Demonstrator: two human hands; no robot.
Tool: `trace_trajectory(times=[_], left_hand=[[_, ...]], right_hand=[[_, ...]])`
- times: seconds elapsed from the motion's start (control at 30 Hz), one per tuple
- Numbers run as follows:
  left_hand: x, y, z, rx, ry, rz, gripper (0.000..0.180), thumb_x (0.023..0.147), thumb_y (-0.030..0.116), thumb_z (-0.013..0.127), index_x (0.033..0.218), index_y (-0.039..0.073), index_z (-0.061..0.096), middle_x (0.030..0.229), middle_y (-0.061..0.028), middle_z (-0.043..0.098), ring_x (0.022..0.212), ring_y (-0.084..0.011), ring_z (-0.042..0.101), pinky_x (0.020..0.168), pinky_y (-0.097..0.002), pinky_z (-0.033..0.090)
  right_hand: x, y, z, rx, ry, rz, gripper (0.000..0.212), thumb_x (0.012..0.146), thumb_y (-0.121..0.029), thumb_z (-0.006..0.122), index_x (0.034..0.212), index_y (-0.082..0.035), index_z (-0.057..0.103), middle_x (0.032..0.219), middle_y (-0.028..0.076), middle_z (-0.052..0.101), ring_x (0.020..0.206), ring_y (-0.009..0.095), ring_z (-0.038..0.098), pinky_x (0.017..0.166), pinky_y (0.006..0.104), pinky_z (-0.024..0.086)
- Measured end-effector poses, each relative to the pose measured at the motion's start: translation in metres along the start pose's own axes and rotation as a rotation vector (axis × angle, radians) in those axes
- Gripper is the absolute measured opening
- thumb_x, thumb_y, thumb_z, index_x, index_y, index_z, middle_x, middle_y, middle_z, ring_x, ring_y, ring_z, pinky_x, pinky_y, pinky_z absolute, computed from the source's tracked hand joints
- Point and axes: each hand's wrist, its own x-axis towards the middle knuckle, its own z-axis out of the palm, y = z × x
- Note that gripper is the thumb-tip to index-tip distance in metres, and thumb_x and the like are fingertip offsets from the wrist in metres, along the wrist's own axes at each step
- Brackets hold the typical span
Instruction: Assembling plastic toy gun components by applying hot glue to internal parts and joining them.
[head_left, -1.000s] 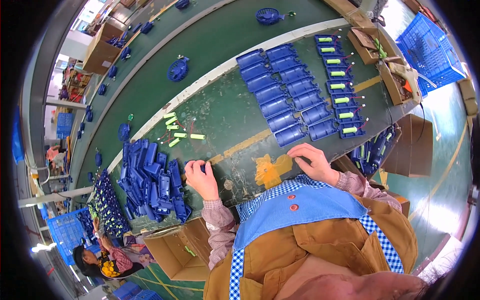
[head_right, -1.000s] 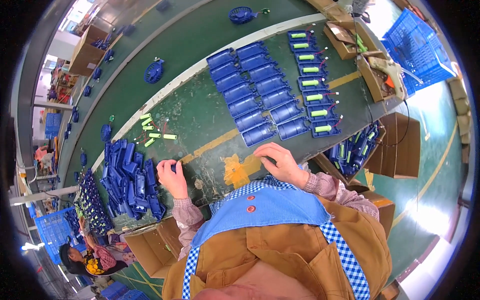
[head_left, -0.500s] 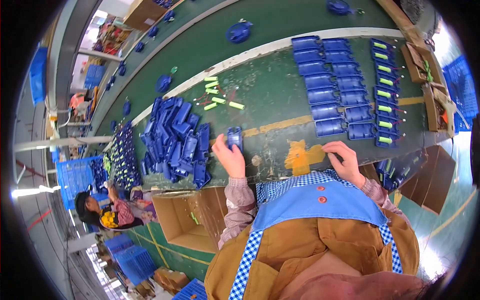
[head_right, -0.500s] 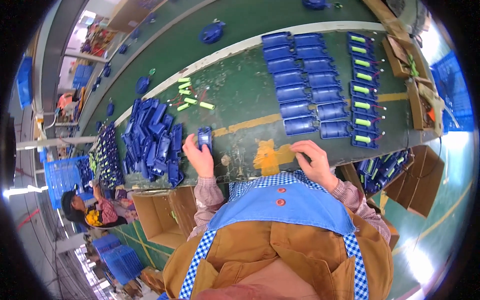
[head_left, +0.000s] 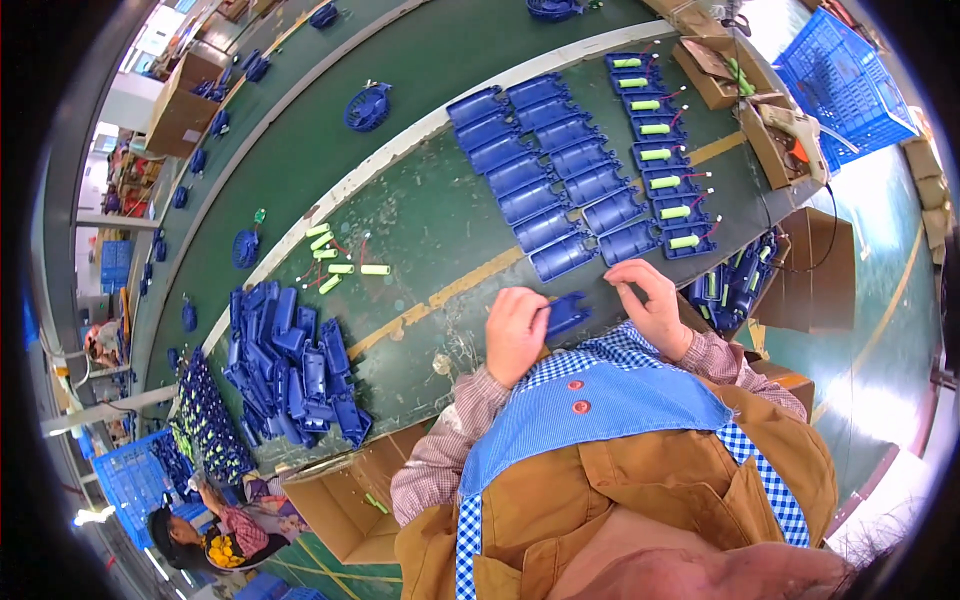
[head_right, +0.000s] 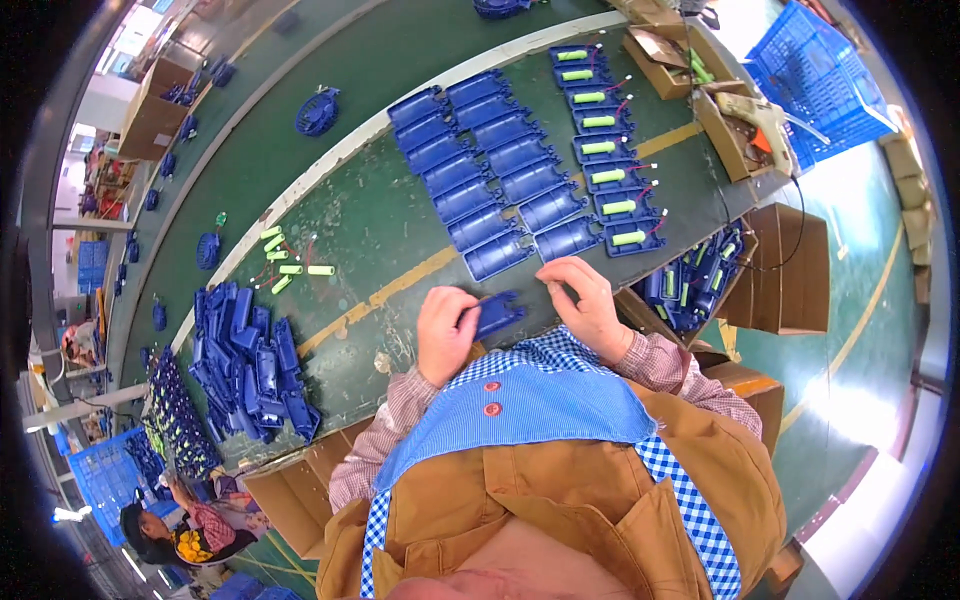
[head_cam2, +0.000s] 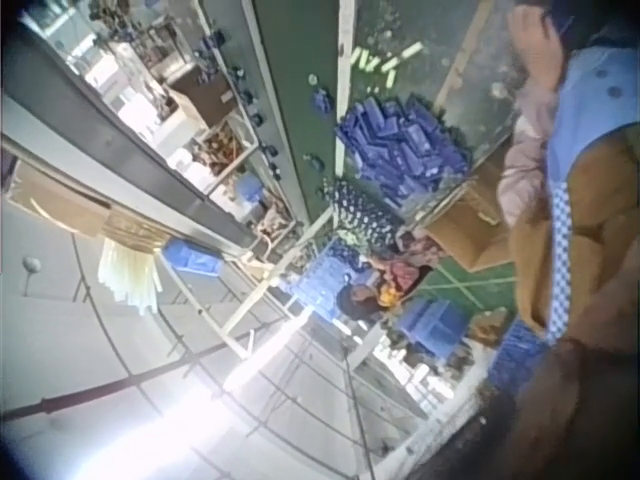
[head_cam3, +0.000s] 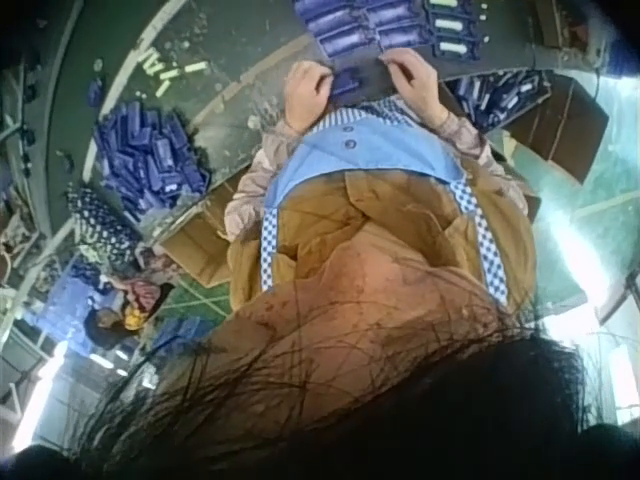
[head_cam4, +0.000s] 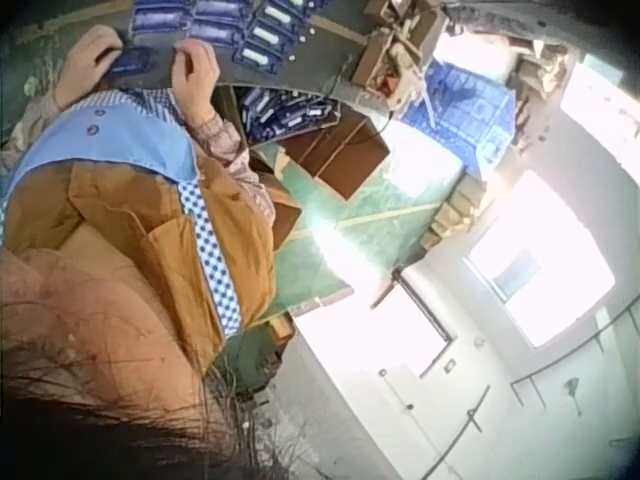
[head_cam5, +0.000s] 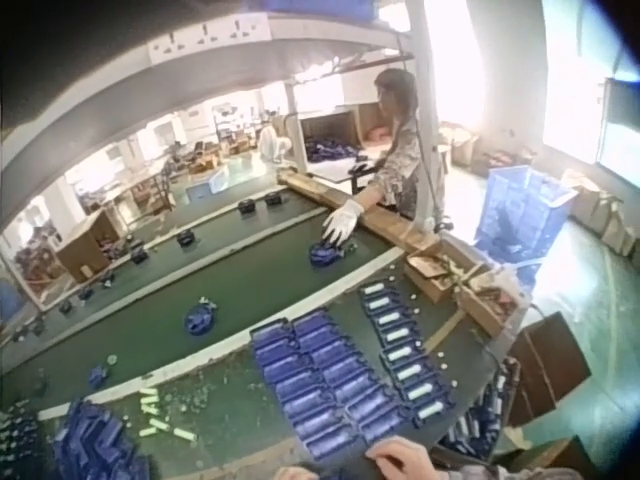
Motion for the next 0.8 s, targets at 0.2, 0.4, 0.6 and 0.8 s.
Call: trace_trajectory(times=[0.2,0.4,0.6,0.8], left_hand=[[0.017,0.002,0.042,0.152,-0.092,0.171,0.026,0.066,0.007,0.074,0.087,0.006,0.059,0.117,-0.0113,0.050,0.113,-0.0345,0.045,0.095,-0.0481,0.037],[0.027,0.002,0.050,0.218,-0.002,0.075,0.063,0.066,0.009,0.076,0.122,0.007,0.049,0.141,-0.0212,0.031,0.130,-0.0414,0.031,0.107,-0.0535,0.025],[0.033,-0.002,0.052,0.196,0.037,0.007,0.065,0.067,0.008,0.076,0.126,0.006,0.046,0.143,-0.0221,0.028,0.131,-0.0436,0.028,0.108,-0.0536,0.024],[0.040,-0.002,0.055,0.189,0.030,-0.005,0.067,0.066,0.008,0.077,0.125,0.006,0.046,0.141,-0.0228,0.029,0.131,-0.0443,0.028,0.108,-0.0533,0.025]], right_hand=[[-0.022,0.014,-0.019,-0.122,0.004,0.180,0.015,0.081,0.007,0.059,0.095,0.001,0.060,0.088,0.010,0.059,0.072,0.019,0.062,0.064,0.0283,0.051],[-0.009,0.018,-0.019,-0.101,0.039,0.161,0.015,0.081,0.006,0.059,0.095,0.002,0.059,0.092,0.011,0.058,0.075,0.021,0.062,0.065,0.0281,0.052],[0.005,0.023,-0.019,-0.114,0.018,0.149,0.016,0.080,0.007,0.059,0.095,0.002,0.059,0.093,0.010,0.058,0.078,0.021,0.062,0.069,0.0286,0.051],[0.012,0.028,-0.019,-0.112,0.030,0.142,0.018,0.079,0.008,0.059,0.095,0.001,0.059,0.094,0.010,0.059,0.078,0.020,0.061,0.070,0.0282,0.050]])
